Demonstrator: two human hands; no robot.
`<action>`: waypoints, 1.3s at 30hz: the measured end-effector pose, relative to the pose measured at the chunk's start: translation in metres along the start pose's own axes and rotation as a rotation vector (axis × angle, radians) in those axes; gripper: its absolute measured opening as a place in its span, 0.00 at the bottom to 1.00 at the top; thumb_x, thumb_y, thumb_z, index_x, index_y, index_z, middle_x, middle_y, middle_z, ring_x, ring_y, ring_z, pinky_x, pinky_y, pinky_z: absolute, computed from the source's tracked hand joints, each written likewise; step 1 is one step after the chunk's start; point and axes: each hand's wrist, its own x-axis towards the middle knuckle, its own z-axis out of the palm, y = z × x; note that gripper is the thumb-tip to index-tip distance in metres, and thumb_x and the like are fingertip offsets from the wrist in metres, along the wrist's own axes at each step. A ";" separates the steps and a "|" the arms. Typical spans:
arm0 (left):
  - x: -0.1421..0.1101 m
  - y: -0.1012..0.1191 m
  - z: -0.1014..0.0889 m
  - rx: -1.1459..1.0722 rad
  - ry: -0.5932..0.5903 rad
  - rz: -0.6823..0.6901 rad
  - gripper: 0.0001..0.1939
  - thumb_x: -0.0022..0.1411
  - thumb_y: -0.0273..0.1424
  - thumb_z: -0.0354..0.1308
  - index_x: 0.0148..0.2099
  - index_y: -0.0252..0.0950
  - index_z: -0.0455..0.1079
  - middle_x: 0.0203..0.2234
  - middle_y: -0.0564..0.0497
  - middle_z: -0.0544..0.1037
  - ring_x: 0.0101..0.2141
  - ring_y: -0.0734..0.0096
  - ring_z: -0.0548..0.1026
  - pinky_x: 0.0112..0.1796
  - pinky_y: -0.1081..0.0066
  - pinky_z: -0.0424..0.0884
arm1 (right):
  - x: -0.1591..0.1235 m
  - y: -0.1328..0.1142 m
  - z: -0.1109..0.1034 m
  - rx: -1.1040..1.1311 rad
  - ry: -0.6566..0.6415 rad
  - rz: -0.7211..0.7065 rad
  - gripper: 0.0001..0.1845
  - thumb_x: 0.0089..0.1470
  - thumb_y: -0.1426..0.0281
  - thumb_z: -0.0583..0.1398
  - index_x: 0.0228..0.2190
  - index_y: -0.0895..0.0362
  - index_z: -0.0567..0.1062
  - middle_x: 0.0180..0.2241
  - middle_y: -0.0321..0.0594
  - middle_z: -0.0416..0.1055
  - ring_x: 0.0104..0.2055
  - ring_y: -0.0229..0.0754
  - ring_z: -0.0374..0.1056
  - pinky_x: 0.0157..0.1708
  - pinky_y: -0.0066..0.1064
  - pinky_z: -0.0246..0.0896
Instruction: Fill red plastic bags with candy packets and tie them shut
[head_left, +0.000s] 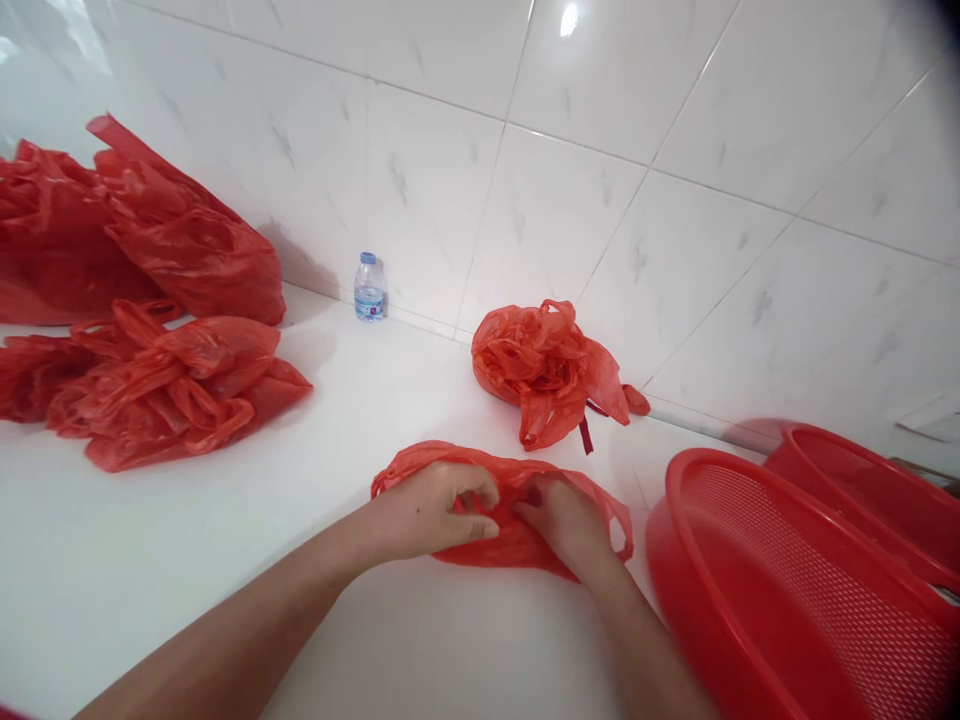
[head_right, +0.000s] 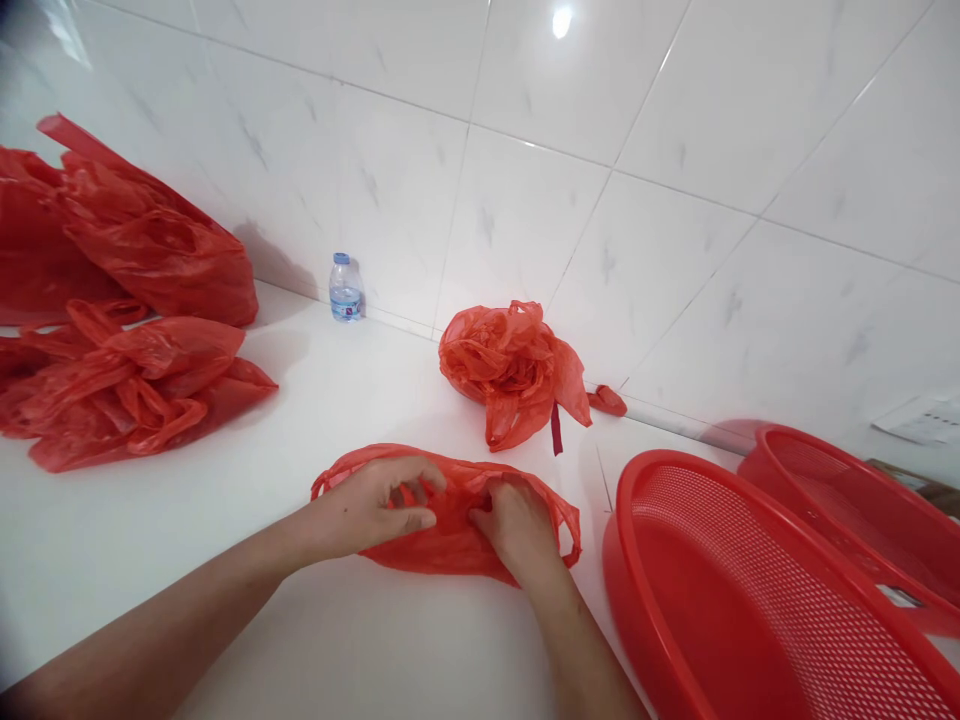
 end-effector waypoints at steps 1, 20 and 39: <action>0.002 0.001 0.002 0.036 0.001 0.005 0.11 0.52 0.34 0.58 0.40 0.43 0.72 0.36 0.54 0.77 0.36 0.66 0.75 0.33 0.70 0.70 | -0.002 -0.001 -0.001 -0.035 0.005 -0.043 0.04 0.44 0.71 0.59 0.20 0.56 0.70 0.27 0.37 0.70 0.28 0.39 0.64 0.25 0.29 0.50; 0.002 -0.038 0.010 0.544 -0.124 -0.064 0.43 0.38 0.24 0.61 0.61 0.47 0.59 0.45 0.46 0.76 0.34 0.55 0.77 0.28 0.69 0.68 | 0.017 0.024 0.011 -0.013 0.109 0.008 0.17 0.54 0.60 0.55 0.43 0.55 0.71 0.39 0.43 0.73 0.41 0.45 0.68 0.38 0.34 0.58; 0.016 -0.041 -0.009 0.728 0.516 0.159 0.07 0.60 0.38 0.50 0.39 0.48 0.67 0.33 0.61 0.77 0.36 0.69 0.74 0.36 0.71 0.69 | -0.081 -0.010 -0.021 -0.204 0.864 -0.435 0.13 0.54 0.73 0.54 0.41 0.52 0.72 0.47 0.46 0.66 0.48 0.45 0.64 0.44 0.40 0.63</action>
